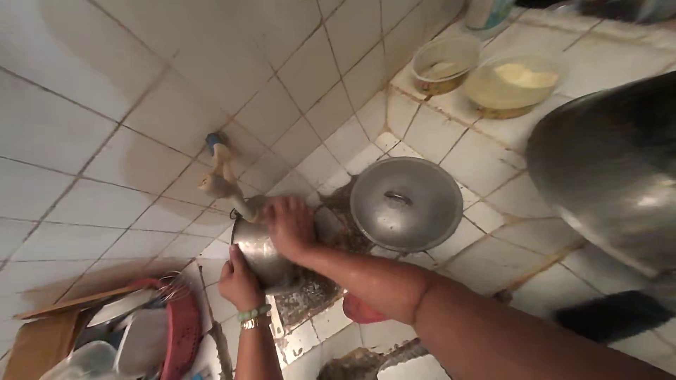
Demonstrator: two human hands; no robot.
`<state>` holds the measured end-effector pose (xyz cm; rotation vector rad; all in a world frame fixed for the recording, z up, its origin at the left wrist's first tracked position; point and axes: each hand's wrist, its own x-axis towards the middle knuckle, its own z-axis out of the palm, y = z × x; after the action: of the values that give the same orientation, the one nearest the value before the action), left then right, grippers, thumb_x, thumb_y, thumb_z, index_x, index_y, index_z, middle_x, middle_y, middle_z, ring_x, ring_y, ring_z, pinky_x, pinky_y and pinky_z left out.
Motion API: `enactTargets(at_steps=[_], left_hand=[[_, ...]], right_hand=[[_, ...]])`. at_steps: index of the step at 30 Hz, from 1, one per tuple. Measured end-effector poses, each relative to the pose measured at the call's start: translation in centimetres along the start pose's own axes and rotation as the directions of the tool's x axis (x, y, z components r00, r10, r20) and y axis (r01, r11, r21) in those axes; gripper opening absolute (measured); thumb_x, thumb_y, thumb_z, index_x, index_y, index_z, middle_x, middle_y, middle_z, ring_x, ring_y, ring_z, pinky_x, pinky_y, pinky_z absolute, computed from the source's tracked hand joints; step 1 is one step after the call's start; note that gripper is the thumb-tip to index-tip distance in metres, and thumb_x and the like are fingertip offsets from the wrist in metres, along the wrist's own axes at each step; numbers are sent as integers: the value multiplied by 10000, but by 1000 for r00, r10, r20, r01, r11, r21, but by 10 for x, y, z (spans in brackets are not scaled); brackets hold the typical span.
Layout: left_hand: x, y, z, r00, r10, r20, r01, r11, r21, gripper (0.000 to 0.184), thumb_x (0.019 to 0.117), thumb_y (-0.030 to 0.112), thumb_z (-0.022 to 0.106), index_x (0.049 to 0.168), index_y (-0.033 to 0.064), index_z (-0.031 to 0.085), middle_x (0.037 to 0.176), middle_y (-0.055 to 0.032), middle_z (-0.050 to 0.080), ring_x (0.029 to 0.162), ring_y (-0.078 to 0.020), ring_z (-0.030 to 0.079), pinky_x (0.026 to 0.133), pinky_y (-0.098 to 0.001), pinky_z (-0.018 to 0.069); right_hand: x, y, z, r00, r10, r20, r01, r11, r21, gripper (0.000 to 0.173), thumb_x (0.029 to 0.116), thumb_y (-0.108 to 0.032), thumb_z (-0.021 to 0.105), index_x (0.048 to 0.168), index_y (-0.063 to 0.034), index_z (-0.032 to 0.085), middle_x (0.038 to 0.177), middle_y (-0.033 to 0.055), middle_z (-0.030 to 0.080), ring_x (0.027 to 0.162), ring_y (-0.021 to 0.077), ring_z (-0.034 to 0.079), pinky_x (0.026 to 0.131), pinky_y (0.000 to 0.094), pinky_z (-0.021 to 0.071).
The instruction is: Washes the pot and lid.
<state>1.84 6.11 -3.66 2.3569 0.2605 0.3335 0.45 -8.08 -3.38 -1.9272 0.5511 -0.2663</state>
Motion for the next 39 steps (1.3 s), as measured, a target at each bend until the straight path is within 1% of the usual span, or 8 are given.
enactTargets(at_steps=[6,11,18,23,27,33,37,39], left_hand=[[-1,-23,-10,996,83,36,-80,995,-66,468,1075,335,507,816,-24,658,707,-35,595,665,-82,589,699,-324,521],[6,12,-30,956,162,244,-229,933,276,629,940,516,664,1139,-81,668,1006,-290,672,969,-449,646,866,-655,478],[8,40,5,978,135,159,-157,979,133,496,939,419,719,656,42,567,589,-12,494,563,-150,494,605,-409,435],[9,22,12,993,101,61,-102,995,6,462,995,392,656,743,5,645,642,-37,561,611,-139,556,652,-396,479],[11,20,14,989,136,59,-137,990,19,467,994,392,651,737,2,636,635,-27,551,606,-126,551,645,-386,475],[8,11,11,996,89,20,-88,995,-37,463,993,384,660,712,20,616,616,-7,536,577,-107,542,622,-357,478],[9,8,11,995,90,32,-88,995,-56,460,1004,378,641,728,10,617,629,-14,550,588,-104,556,632,-357,492],[8,4,9,996,77,34,-75,995,-73,447,1006,372,641,736,16,622,633,-3,559,582,-88,568,625,-332,505]], right_hand=[[72,71,-3,890,363,277,-434,861,265,424,1107,-303,427,1414,-26,521,1296,253,631,1210,396,617,1005,578,493],[50,60,-4,906,397,148,-424,843,332,384,1100,-292,464,1356,-29,576,1240,224,662,1185,372,634,1001,555,502],[-7,11,-21,999,-29,-37,36,975,221,350,1058,-295,527,1242,-42,682,1247,200,665,1224,366,600,1048,553,446],[48,42,-23,973,229,14,-228,955,188,360,1096,-306,475,1328,-61,598,1288,226,619,1200,406,604,983,587,496],[0,9,-11,995,-62,-75,73,987,142,319,1055,-261,524,1224,-52,694,1265,208,653,1225,388,594,1031,543,466],[45,44,-14,954,292,-76,-268,935,231,366,1096,-292,457,1333,-50,597,1299,241,606,1212,423,592,984,583,502],[-14,6,-4,998,-16,-67,24,993,118,359,1065,-282,479,1251,-55,686,1291,204,647,1254,378,586,1033,548,461],[7,4,-13,997,58,51,-65,985,157,377,1094,-292,455,1333,-59,631,1353,219,606,1295,395,551,1069,575,434]])
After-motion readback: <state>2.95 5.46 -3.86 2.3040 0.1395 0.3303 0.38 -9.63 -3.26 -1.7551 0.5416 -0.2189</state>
